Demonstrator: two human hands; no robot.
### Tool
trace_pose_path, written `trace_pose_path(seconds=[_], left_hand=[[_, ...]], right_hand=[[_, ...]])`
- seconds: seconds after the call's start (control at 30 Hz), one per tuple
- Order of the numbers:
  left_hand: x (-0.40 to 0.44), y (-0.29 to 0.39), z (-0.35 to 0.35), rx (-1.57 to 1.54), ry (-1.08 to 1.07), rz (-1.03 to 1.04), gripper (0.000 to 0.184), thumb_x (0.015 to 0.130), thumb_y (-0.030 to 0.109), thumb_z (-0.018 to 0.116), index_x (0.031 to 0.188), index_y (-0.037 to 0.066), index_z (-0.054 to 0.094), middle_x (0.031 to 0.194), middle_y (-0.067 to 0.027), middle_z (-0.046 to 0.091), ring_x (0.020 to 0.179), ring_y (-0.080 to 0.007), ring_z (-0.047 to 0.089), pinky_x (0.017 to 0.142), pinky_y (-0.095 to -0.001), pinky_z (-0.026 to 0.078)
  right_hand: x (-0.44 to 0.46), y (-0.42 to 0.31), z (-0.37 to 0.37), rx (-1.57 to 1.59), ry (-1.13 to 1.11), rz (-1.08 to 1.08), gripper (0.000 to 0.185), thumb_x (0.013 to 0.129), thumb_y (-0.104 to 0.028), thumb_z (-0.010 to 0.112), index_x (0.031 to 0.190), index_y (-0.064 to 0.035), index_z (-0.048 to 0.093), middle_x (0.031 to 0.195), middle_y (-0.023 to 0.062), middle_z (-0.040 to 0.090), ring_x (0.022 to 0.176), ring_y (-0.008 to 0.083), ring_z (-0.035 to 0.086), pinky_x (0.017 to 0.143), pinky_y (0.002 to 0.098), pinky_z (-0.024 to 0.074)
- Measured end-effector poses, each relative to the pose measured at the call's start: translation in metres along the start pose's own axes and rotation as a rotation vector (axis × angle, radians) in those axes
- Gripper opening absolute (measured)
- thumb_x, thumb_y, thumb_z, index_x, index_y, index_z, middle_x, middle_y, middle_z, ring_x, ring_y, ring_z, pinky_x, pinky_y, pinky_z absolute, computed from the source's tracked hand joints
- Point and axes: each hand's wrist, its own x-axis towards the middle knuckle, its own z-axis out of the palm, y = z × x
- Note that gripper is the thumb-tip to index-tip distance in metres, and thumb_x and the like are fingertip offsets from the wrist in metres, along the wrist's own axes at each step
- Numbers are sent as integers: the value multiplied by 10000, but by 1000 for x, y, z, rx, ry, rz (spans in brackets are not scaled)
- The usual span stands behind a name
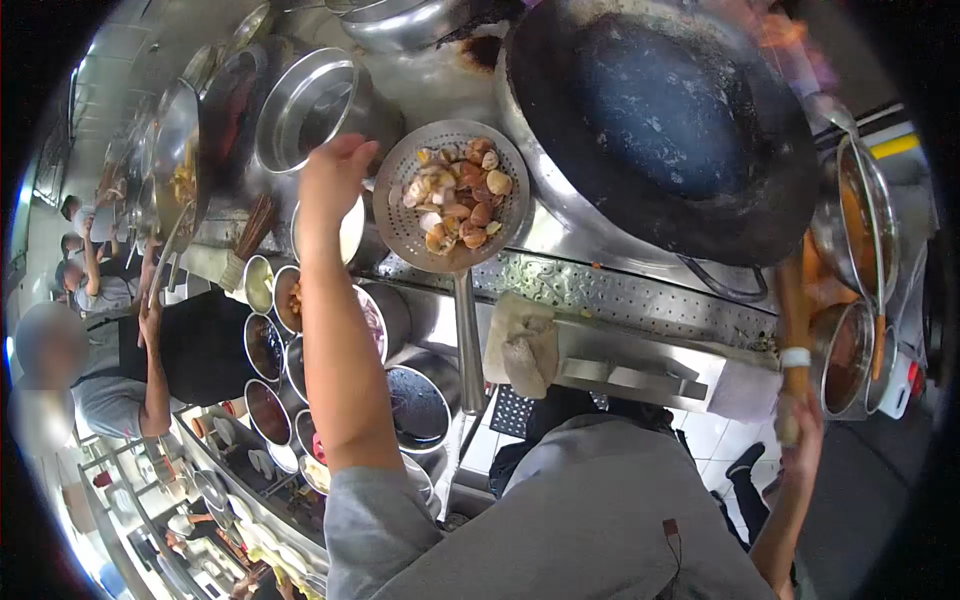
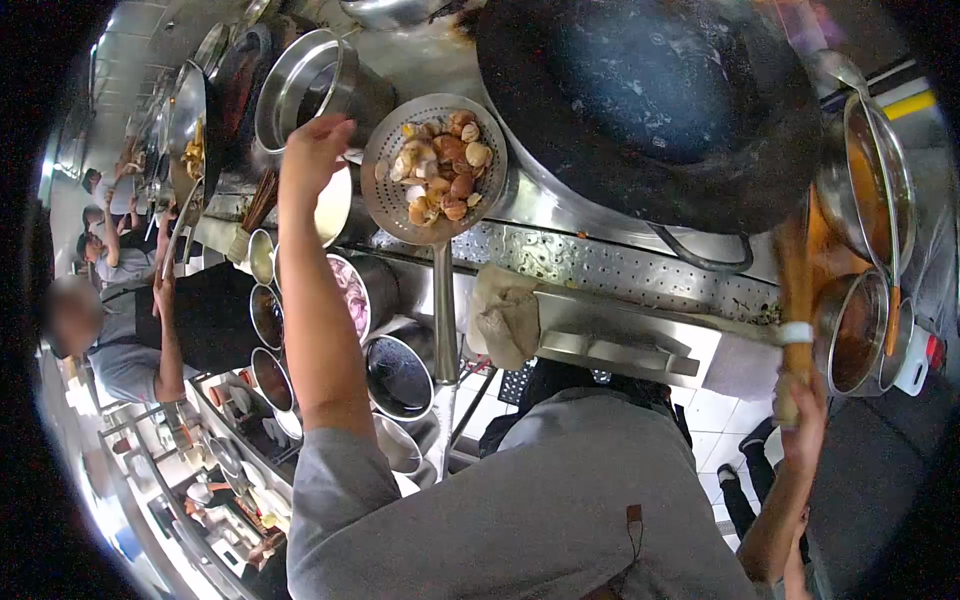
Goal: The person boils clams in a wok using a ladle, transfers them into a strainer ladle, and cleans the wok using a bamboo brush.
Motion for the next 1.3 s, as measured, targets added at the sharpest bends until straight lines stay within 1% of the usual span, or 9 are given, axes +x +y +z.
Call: trace_pose_path(seconds=[0.2,0.23,0.27,0.5,0.8,0.97,1.1,1.23,1.3], left_hand=[[5,-43,39,133,-14,264,336,886,219,663,1150,18,711,1074,-235,714,1007,-325,707,893,-412,542],[3,-66,61,381,62,664,286,880,162,620,1120,54,731,1028,-239,713,977,-356,702,885,-437,548],[-9,-54,72,822,-266,472,282,848,106,594,1082,96,752,987,-226,718,946,-382,696,870,-451,554],[-99,50,21,208,147,411,271,858,91,601,1095,78,730,1072,-201,693,995,-390,643,921,-468,499],[-64,12,39,89,139,307,241,864,151,616,1034,33,738,974,-204,707,932,-399,664,861,-457,522],[-160,160,82,-108,103,776,279,844,86,700,1113,12,709,923,-179,706,875,-340,662,786,-413,513],[-260,227,141,14,-101,769,530,830,205,747,1304,28,587,1324,-157,546,1215,-355,491,996,-502,400],[-289,254,202,245,-63,760,418,875,323,678,1158,22,616,1064,-110,594,1035,-314,540,831,-500,405],[-289,258,220,340,95,700,314,888,348,655,1016,63,628,953,-87,594,957,-297,548,789,-488,399]], right_hand=[[-17,-121,-24,-345,-42,-428,696,905,-300,678,1477,-16,402,1276,146,601,1036,227,646,861,358,548],[-1,-156,-9,-532,-42,-539,678,912,-281,669,1481,-19,410,1323,138,586,1081,231,638,921,364,521],[15,-191,6,-713,-23,-656,660,918,-262,659,1484,-21,418,1371,131,571,1126,236,629,980,371,495],[88,-277,197,-1416,-267,-515,465,860,-271,699,1256,-31,662,1228,180,681,1152,303,645,1037,387,466],[142,-277,209,-1452,-311,-802,445,843,-240,723,1246,-56,674,1108,180,717,1025,327,695,965,390,508],[163,-247,242,-1313,-172,-787,419,840,-289,721,1226,-129,688,1102,175,710,966,391,678,885,463,539],[191,-267,190,-1452,-206,-825,386,846,-364,678,1184,-180,706,1059,141,725,1005,368,679,897,470,539],[208,-264,246,-1153,-122,-789,407,833,-435,680,1132,-164,729,1046,141,731,989,352,692,865,461,547],[204,-258,263,-983,-302,-616,476,819,-402,704,1236,-175,698,784,108,729,580,222,689,594,356,567]])
